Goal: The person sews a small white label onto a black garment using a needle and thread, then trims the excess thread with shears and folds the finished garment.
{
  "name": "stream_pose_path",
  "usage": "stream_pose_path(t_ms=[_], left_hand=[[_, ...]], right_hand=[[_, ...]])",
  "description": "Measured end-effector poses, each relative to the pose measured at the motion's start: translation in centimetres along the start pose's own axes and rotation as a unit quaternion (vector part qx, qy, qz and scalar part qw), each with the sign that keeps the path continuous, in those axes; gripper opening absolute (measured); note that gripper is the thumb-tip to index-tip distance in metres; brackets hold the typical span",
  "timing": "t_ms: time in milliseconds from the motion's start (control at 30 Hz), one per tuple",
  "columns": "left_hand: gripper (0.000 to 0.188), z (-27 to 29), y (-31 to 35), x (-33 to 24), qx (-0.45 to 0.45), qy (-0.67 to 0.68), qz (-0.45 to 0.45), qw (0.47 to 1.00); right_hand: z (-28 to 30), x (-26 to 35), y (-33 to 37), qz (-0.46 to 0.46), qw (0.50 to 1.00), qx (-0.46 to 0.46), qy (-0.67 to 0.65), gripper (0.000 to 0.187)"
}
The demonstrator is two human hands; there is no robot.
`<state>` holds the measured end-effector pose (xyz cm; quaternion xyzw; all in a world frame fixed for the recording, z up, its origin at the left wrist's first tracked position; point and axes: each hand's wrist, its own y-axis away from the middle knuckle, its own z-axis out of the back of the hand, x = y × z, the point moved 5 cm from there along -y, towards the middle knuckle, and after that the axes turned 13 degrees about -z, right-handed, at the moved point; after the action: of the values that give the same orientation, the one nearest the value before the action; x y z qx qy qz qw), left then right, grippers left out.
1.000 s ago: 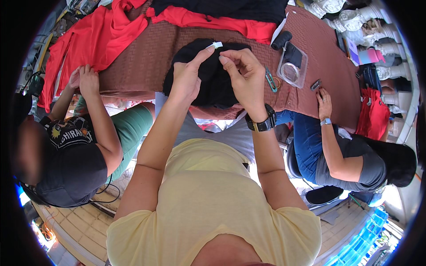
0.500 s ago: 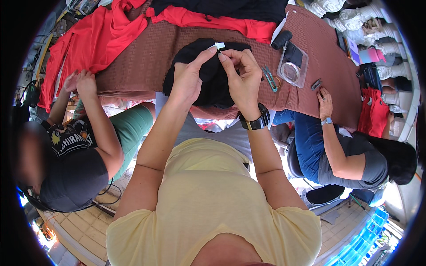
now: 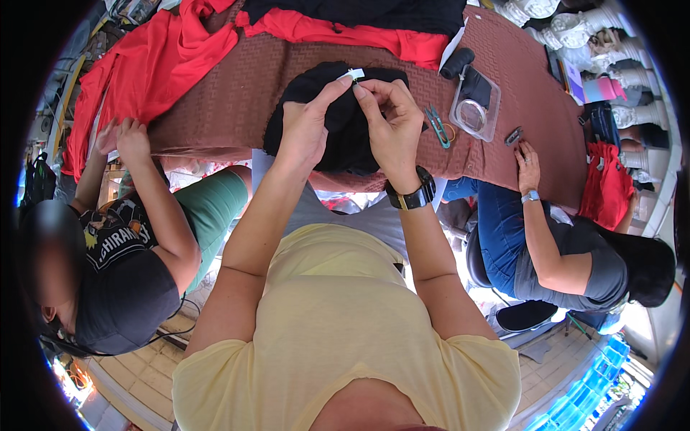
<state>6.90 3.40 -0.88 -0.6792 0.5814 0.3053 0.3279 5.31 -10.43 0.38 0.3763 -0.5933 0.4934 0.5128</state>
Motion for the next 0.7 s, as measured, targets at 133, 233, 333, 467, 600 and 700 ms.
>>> stream_pose_path(t_ms=[133,233,333,467,600,700], left_hand=[[0.020,0.2,-0.2,0.5,-0.011,-0.002,0.014,1.000],[0.020,0.3,-0.4,0.7,-0.015,-0.004,0.014,1.000],[0.019,0.4,-0.4,1.0,-0.023,-0.016,0.028,0.999],[0.019,0.4,-0.2,1.2,-0.039,-0.033,0.035,0.998],[0.022,0.9,-0.4,0.7,-0.048,-0.023,0.028,0.998],[0.024,1.2,-0.5,0.8,-0.037,-0.034,0.025,0.998]], right_hand=[[-0.1,-0.7,-0.3,0.004,1.000,-0.002,-0.002,0.008],[-0.1,-1.3,-0.5,0.008,1.000,-0.001,-0.012,0.008],[-0.2,-2.0,-0.7,-0.020,0.999,0.009,-0.044,0.008],[-0.3,-2.2,-0.6,-0.067,0.993,0.020,-0.094,0.009],[-0.7,-1.8,-0.2,-0.053,0.992,0.048,-0.101,0.010],[-0.6,-1.9,0.0,-0.053,0.989,0.047,-0.133,0.016]])
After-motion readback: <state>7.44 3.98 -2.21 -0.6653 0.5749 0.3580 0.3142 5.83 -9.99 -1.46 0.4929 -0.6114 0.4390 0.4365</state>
